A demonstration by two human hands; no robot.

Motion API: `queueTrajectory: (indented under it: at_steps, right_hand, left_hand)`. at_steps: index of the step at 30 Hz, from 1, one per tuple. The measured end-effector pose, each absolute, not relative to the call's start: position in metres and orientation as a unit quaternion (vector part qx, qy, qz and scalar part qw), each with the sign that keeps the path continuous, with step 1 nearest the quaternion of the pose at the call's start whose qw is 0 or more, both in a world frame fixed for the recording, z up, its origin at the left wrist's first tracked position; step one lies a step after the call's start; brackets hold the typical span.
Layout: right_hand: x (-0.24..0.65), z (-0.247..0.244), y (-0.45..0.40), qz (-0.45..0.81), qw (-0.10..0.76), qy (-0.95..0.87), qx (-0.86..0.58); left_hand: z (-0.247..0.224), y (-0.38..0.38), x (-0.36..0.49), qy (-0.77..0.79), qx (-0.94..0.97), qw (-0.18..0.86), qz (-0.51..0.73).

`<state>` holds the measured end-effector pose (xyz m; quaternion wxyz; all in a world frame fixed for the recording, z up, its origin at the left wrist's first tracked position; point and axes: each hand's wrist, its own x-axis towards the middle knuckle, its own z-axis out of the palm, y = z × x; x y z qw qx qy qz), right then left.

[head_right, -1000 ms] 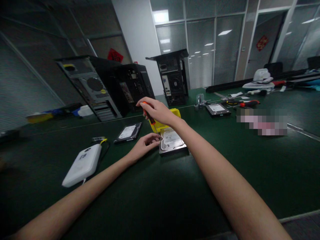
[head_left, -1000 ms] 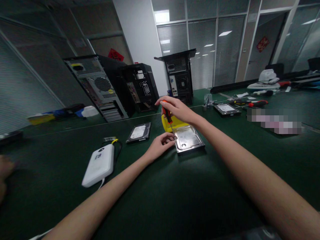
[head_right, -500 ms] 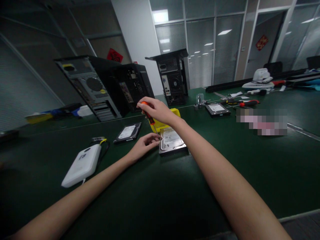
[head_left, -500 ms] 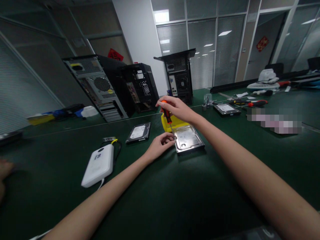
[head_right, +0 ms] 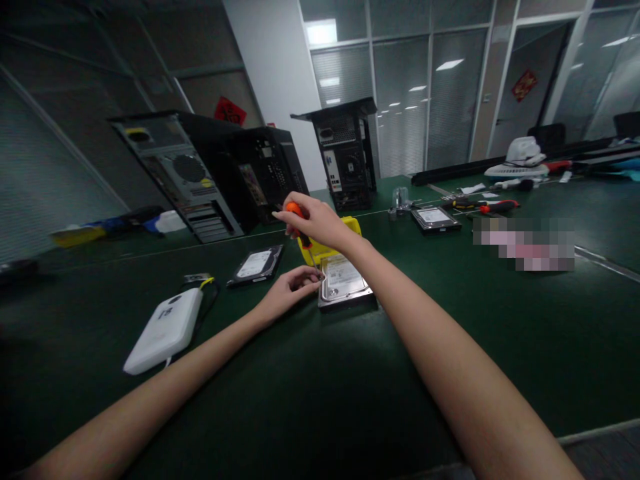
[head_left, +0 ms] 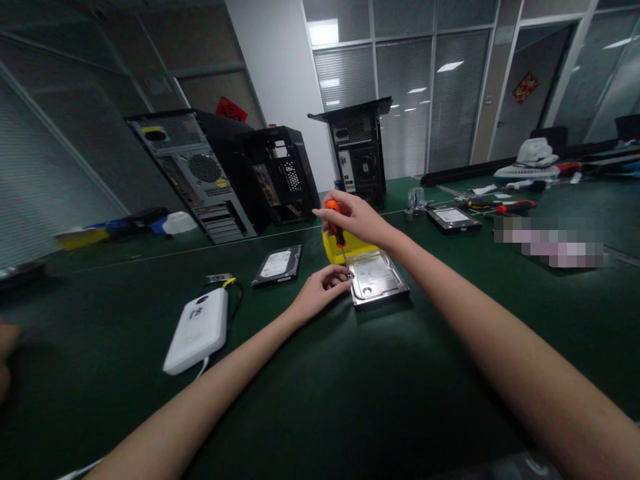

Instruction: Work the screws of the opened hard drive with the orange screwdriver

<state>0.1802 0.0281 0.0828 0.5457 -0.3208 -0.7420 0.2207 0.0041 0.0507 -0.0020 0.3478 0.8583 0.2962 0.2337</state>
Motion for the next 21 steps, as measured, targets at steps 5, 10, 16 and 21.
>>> queueTrajectory:
  at_steps: [5, 10, 16, 21]
  right_hand:
    - [0.1809, 0.0836, 0.0244, 0.139, 0.547, -0.750, -0.344]
    - [0.1817, 0.0858, 0.0220, 0.145, 0.534, -0.755, -0.353]
    - [0.1816, 0.0863, 0.0241, 0.158, 0.544, -0.749, -0.343]
    - [0.1817, 0.0865, 0.0214, 0.151, 0.538, -0.744, -0.366]
  left_hand:
    - [-0.0030, 0.0514, 0.0036, 0.291, 0.860, 0.348, 0.234]
    - [-0.0036, 0.0521, 0.0030, 0.289, 0.859, 0.353, 0.232]
    - [-0.0014, 0.0502, 0.0035, 0.291, 0.858, 0.353, 0.232]
    - [-0.0010, 0.0501, 0.0032, 0.294, 0.860, 0.347, 0.231]
